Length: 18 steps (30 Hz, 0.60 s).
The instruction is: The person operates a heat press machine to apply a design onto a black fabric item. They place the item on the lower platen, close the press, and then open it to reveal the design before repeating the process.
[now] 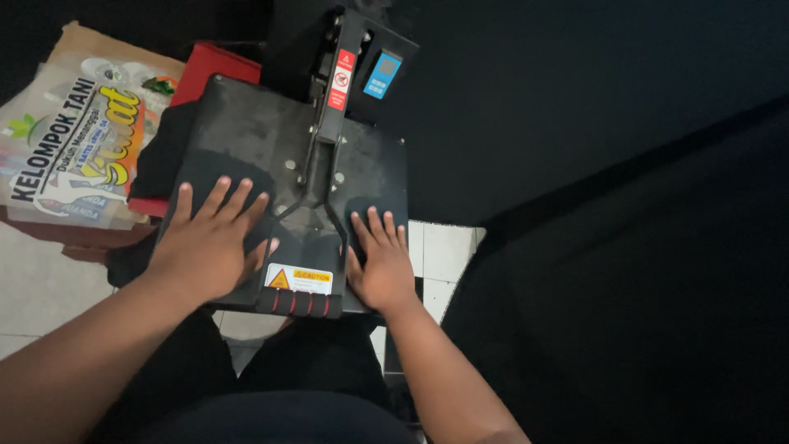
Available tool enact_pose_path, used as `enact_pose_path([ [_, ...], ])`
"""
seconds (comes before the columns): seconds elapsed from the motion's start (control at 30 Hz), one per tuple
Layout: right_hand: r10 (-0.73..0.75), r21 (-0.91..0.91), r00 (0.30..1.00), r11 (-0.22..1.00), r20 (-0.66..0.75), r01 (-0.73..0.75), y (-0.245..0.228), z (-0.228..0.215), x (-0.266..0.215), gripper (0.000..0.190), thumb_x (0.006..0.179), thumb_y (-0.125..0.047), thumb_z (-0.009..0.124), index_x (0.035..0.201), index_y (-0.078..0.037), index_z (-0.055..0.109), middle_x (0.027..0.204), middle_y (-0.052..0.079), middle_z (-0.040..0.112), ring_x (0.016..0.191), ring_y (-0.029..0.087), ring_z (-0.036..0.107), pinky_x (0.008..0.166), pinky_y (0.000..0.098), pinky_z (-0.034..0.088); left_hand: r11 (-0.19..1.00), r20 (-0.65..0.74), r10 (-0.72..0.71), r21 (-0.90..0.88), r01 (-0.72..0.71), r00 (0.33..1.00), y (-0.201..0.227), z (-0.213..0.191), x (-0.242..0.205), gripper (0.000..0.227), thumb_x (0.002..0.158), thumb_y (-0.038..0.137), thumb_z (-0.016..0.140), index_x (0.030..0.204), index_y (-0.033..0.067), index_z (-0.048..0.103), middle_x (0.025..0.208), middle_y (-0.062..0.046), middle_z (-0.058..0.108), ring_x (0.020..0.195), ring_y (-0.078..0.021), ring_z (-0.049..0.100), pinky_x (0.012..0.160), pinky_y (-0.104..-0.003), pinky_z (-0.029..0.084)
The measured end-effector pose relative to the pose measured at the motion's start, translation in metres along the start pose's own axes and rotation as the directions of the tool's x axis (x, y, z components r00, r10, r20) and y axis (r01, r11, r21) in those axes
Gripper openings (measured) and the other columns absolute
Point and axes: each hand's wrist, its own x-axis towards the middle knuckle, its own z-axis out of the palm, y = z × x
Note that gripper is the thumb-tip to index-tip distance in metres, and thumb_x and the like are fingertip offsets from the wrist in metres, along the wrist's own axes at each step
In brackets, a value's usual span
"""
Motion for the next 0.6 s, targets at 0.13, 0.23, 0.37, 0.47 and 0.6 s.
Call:
enact_pose_path([
  [0.13,-0.222,0.106,0.949,0.962,-0.226,0.250,0.018,0.028,-0.013,0.062,0.102,-0.033,0.046,0.156,-0.004,0.039,0.163,0.019,0.037,0.152,0.047,0.024,0.121,0.0585,0.020,0.972,-0.258,0.233,0.090,-0.216,0.938,-0.019,0.031,-0.018,0.081,0.096,0.068,0.028,0.160,0.0183,0.025,0.168,-0.005,0.025,0.158,-0.0277,0.015,0.123,-0.058,0.011],
  [0.23,-0.228,0.122,0.960,0.961,-0.163,0.249,0.018,0.030,-0.017,0.063,0.104,-0.036,0.038,0.159,-0.005,0.031,0.167,0.018,0.028,0.156,0.044,0.014,0.124,0.0561,0.011,0.970,-0.165,0.242,0.065,-0.235,0.956,-0.019,0.024,-0.017,0.080,0.098,0.068,0.026,0.160,0.0185,0.021,0.167,-0.007,0.022,0.158,-0.0309,0.011,0.122,-0.059,0.010],
  [0.37,-0.288,0.080,0.948,0.951,-0.137,0.300,0.018,0.021,0.003,0.066,0.103,-0.031,0.039,0.162,-0.005,0.024,0.169,0.015,0.025,0.157,0.041,0.013,0.125,0.0553,0.008,0.961,-0.191,0.276,0.066,-0.268,0.942,-0.014,0.025,0.004,0.080,0.100,0.064,0.024,0.160,0.0110,0.020,0.167,-0.010,0.022,0.158,-0.0289,0.011,0.119,-0.064,0.010],
  [0.47,-0.200,0.149,0.980,0.968,-0.017,0.201,0.023,0.015,0.021,0.064,0.103,-0.032,0.033,0.163,-0.010,0.021,0.170,0.013,0.022,0.158,0.036,0.011,0.125,0.0522,0.005,0.962,-0.152,0.272,0.073,-0.264,0.950,-0.018,0.023,0.025,0.075,0.099,0.058,0.029,0.159,0.0131,0.026,0.169,-0.004,0.025,0.157,-0.0249,0.018,0.120,-0.064,0.015],
  [0.6,-0.097,0.161,0.990,0.981,-0.103,0.112,0.048,0.040,0.022,0.068,0.105,-0.042,0.032,0.161,-0.005,0.023,0.170,0.017,0.020,0.158,0.035,0.015,0.125,0.0506,0.013,0.983,-0.139,0.160,-0.065,-0.171,0.977,-0.039,0.032,0.026,0.084,0.100,0.062,0.027,0.160,0.0028,0.019,0.169,-0.013,0.018,0.158,-0.0270,0.013,0.125,-0.046,0.013],
])
